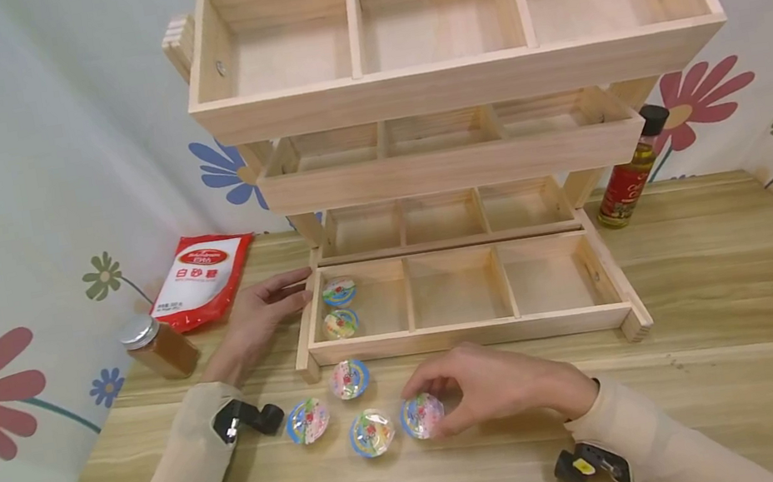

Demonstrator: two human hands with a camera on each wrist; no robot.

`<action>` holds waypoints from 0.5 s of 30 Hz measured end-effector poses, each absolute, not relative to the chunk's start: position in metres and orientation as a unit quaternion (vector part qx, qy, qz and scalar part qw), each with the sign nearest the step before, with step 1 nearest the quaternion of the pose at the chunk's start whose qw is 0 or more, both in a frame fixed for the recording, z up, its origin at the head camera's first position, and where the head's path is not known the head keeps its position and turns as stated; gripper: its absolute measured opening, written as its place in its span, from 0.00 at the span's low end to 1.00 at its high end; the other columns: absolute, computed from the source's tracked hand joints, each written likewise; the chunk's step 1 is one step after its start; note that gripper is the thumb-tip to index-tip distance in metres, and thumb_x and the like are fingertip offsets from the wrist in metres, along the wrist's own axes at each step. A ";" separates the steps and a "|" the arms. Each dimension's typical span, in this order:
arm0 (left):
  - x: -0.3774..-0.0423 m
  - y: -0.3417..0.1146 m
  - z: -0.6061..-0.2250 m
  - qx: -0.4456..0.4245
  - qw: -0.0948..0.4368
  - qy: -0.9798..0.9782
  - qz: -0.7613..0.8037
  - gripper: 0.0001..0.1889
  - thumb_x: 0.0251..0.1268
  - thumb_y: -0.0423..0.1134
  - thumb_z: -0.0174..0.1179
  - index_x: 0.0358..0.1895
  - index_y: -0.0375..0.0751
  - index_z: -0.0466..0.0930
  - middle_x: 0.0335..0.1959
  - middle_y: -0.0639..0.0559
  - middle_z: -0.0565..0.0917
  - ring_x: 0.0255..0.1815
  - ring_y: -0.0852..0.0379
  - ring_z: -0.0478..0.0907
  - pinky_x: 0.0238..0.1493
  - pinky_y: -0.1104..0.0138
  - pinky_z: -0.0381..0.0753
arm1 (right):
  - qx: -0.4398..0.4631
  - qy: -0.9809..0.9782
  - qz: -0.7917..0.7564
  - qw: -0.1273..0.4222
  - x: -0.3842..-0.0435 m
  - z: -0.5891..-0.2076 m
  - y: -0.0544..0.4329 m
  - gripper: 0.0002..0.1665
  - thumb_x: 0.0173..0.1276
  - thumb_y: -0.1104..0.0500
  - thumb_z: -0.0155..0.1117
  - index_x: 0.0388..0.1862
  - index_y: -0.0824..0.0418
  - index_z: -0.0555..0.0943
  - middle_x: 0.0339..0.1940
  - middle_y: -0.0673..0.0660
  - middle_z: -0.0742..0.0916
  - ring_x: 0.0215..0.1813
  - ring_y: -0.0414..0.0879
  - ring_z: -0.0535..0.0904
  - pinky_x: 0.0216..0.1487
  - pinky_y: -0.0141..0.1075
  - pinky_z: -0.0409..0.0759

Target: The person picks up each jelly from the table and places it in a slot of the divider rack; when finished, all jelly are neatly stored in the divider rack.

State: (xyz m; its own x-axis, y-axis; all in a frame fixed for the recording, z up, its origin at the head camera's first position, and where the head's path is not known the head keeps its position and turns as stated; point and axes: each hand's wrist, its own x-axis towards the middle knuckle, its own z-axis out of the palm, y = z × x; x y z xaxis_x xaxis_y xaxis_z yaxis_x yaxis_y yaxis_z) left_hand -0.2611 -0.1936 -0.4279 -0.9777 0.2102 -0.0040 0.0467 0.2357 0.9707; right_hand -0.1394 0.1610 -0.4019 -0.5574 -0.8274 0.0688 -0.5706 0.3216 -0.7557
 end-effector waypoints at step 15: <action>-0.260 -0.192 -0.427 0.083 0.067 0.786 0.610 0.26 0.73 0.40 0.70 0.71 0.39 0.81 0.68 0.40 0.81 0.69 0.44 0.79 0.64 0.60 0.82 | -0.390 0.808 -0.414 0.155 -0.143 -0.390 0.163 0.25 0.68 0.55 0.79 0.62 0.58 0.85 0.50 0.44 0.89 0.54 0.42 0.85 0.61 0.42 0.84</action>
State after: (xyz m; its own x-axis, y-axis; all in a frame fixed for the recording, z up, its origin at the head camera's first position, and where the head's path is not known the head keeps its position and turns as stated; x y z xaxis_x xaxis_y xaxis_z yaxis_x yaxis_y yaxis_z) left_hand -0.2601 -0.1924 -0.4267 -0.9774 0.2115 -0.0034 0.0492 0.2432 0.9687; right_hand -0.1429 0.1627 -0.3901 -0.6477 -0.7585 0.0719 -0.5018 0.3536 -0.7894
